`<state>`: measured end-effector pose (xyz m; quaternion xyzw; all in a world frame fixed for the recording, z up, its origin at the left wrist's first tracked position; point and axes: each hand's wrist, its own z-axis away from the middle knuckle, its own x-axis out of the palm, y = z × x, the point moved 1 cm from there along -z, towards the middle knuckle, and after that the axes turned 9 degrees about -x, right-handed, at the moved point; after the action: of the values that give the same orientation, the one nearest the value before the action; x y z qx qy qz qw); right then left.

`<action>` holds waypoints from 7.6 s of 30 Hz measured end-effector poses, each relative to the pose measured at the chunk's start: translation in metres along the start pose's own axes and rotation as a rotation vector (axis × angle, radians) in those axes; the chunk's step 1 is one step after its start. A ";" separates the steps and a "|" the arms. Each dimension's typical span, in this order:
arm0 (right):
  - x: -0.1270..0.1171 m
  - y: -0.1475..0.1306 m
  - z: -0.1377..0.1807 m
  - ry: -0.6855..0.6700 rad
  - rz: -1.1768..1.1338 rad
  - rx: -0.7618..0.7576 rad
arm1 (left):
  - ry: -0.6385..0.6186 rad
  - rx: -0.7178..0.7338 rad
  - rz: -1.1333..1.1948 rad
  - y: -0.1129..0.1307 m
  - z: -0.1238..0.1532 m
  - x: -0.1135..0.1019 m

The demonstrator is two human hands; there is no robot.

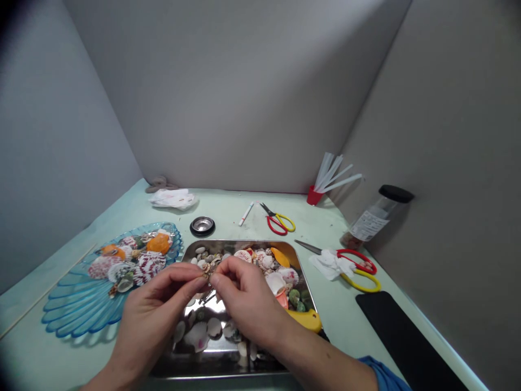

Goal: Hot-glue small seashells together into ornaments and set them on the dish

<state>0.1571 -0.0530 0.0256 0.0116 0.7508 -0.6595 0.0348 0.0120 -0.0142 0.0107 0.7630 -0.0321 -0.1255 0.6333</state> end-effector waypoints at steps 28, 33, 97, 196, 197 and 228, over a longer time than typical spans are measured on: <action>-0.004 -0.007 0.002 -0.055 -0.181 0.065 | -0.095 -0.004 0.071 -0.001 -0.004 -0.003; -0.003 -0.008 0.003 -0.046 -0.127 0.030 | -0.102 -0.008 0.077 -0.001 -0.005 -0.002; 0.000 -0.003 0.004 0.116 0.179 -0.107 | -0.235 -0.527 0.491 -0.004 -0.005 0.001; 0.002 -0.007 0.002 0.150 0.165 0.026 | -0.080 -0.397 0.202 0.003 -0.002 0.003; 0.002 -0.007 0.002 0.152 0.163 0.026 | -0.077 -0.402 0.210 0.003 -0.002 0.003; 0.003 -0.006 0.004 0.140 0.321 -0.100 | -0.030 -0.324 0.139 0.002 0.001 0.003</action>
<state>0.1540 -0.0579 0.0311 0.1755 0.7716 -0.6051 0.0879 0.0151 -0.0156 0.0117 0.6447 -0.0737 -0.0965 0.7547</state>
